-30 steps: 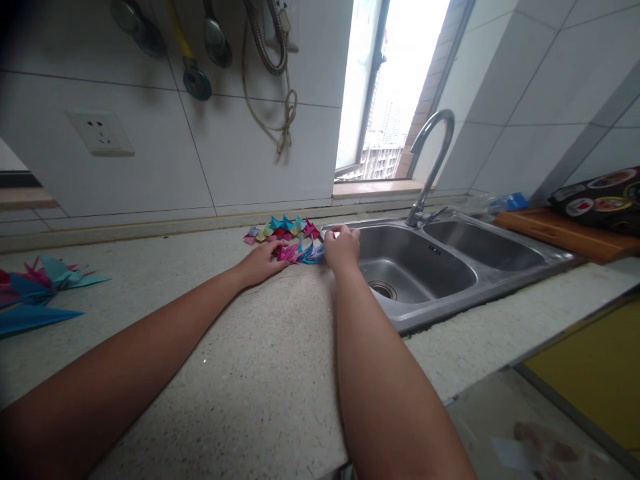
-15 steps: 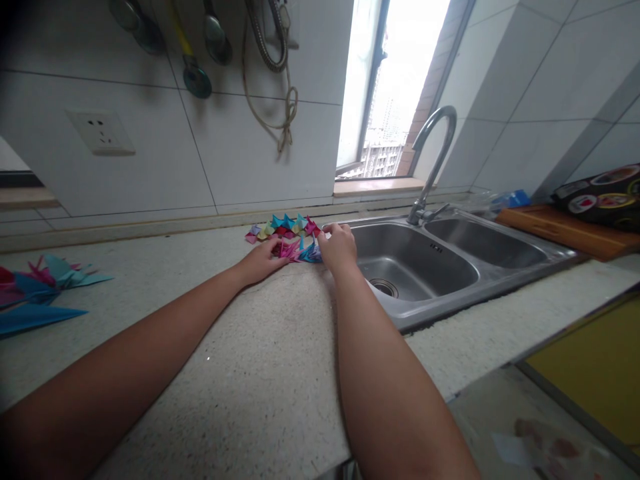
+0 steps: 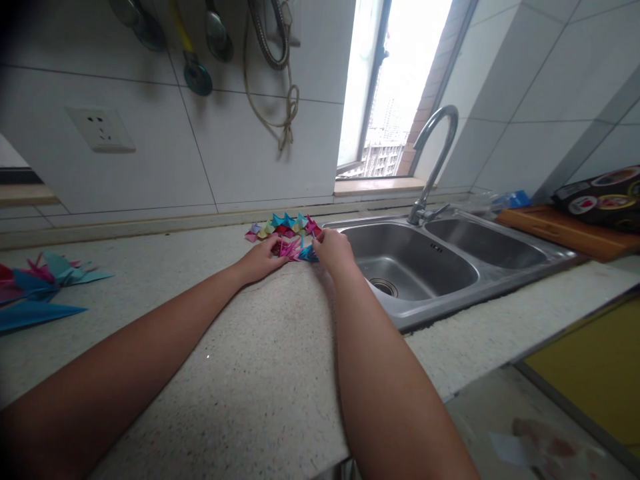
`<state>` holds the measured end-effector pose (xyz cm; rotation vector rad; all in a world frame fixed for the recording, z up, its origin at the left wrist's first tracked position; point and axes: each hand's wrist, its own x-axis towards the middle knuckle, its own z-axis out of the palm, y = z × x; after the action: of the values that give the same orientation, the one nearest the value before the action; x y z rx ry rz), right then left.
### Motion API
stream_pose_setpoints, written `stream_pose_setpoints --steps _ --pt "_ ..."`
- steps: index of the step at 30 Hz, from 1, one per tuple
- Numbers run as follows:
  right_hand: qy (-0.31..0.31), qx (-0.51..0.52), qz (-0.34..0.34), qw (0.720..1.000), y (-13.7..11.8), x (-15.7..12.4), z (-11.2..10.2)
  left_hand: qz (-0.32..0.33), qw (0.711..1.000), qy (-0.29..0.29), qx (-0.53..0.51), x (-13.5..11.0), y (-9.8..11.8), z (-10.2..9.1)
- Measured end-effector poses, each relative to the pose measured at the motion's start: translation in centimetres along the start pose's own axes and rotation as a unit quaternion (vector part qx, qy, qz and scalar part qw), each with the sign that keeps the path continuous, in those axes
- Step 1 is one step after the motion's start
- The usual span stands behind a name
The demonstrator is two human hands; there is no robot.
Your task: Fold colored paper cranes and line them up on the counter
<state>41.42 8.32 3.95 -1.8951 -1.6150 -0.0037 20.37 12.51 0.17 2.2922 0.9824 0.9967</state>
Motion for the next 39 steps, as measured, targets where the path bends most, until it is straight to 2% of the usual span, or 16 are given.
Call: stream_pose_setpoints --steps 6,12,16,24,30,35,39 --pt "-0.015 0.116 0.053 0.992 0.9 0.6 0.7 0.001 1.0 -0.001 -0.007 0.0 -0.2 0.1" --pt "-0.046 0.285 0.138 0.947 1.0 0.6 1.4 0.006 1.0 -0.005 -0.007 0.1 -0.7 0.2" --pt "-0.055 0.337 0.164 0.926 0.8 0.6 1.6 0.01 1.0 -0.014 -0.002 0.2 -0.7 0.2" --pt "-0.071 0.289 0.142 0.944 1.3 0.9 2.1 0.026 0.999 -0.023 0.01 0.3 -0.8 0.2" --pt "-0.081 0.256 0.129 0.955 1.0 0.7 1.8 0.01 0.999 -0.03 0.023 0.4 -0.7 0.1" --pt "-0.074 0.136 0.103 0.983 1.1 0.7 1.1 0.011 0.998 -0.062 0.02 0.7 -0.3 -0.4" --pt "-0.086 0.081 0.096 0.988 1.0 0.8 0.9 0.005 0.995 -0.097 0.038 1.3 -0.1 -0.7"
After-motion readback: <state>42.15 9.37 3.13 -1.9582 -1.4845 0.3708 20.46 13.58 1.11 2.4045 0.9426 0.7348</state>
